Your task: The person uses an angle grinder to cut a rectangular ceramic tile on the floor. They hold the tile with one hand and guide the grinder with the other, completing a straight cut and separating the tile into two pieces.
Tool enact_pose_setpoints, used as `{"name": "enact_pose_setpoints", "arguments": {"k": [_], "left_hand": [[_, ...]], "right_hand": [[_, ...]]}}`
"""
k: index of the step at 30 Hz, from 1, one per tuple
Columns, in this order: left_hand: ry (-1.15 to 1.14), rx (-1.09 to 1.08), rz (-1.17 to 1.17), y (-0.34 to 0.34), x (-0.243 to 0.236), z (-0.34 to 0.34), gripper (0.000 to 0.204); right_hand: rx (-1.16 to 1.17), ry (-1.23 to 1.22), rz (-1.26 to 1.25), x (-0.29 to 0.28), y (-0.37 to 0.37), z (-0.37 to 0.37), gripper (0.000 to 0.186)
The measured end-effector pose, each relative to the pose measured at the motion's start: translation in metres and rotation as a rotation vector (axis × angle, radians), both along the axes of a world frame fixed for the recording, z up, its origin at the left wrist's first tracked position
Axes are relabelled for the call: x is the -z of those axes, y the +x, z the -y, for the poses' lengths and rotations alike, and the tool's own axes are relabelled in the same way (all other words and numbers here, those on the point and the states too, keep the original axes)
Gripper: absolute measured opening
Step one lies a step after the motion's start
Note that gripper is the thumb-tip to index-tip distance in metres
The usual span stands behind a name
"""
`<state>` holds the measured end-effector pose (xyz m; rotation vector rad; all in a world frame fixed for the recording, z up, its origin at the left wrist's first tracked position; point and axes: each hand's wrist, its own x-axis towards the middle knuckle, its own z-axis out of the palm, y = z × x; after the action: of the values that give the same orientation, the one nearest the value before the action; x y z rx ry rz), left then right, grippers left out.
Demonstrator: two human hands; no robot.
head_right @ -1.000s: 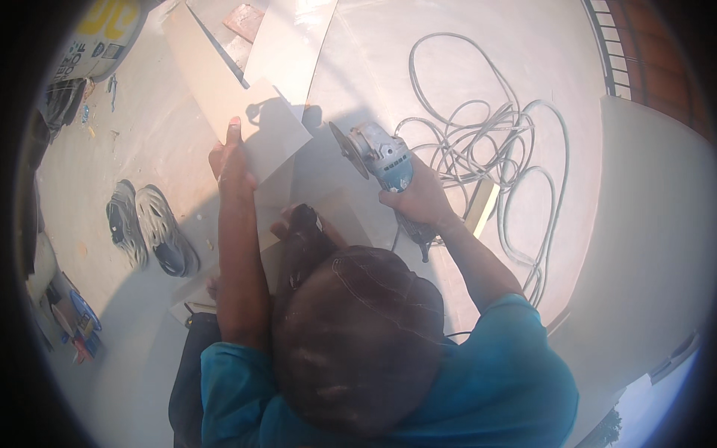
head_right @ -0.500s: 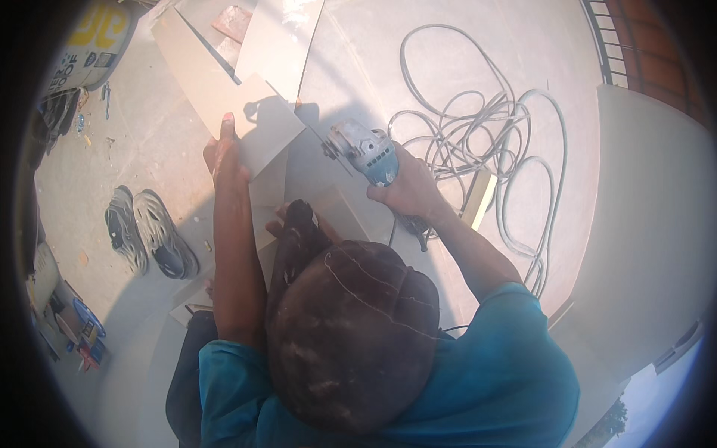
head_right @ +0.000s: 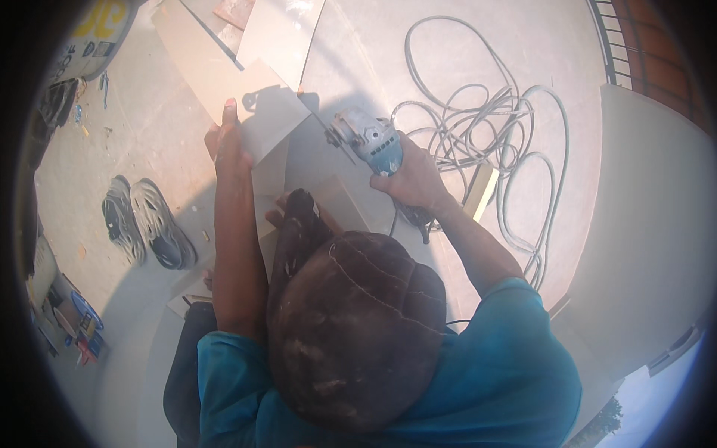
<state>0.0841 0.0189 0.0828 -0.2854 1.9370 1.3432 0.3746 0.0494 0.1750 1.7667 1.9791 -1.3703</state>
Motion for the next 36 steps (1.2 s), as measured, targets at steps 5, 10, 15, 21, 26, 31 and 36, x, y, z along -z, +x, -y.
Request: {"name": "enact_pose_setpoints", "arguments": {"k": [5, 10, 15, 21, 26, 31, 36], "left_hand": [[0.03, 0.009, -0.009, 0.0015, -0.0032, -0.0006, 0.047], [0.053, 0.016, -0.035, 0.0025, -0.0031, 0.0006, 0.054], [0.042, -0.001, -0.014, 0.003, -0.0014, -0.0008, 0.05], [0.098, -0.013, -0.023, 0.004, 0.001, -0.0008, 0.05], [0.094, -0.01, -0.025, 0.0047, 0.0017, 0.0, 0.049], [0.095, -0.014, -0.044, 0.0049, 0.0031, 0.0005, 0.051], [0.094, -0.009, -0.027, 0.0036, 0.0055, 0.0014, 0.052]], "right_hand": [[0.019, 0.034, -0.011, -0.001, -0.0017, 0.0014, 0.067], [0.004, 0.032, -0.013, -0.0007, -0.0016, 0.0009, 0.065], [0.01, 0.028, -0.015, 0.0002, -0.0014, 0.0015, 0.065], [0.008, 0.037, -0.011, 0.0008, -0.0012, 0.0011, 0.065], [0.008, 0.042, -0.031, 0.0037, -0.0011, 0.0006, 0.065], [0.0, 0.028, -0.023, 0.0042, -0.0024, -0.0014, 0.065], [-0.016, 0.01, -0.003, 0.0057, -0.0039, -0.004, 0.07]]}}
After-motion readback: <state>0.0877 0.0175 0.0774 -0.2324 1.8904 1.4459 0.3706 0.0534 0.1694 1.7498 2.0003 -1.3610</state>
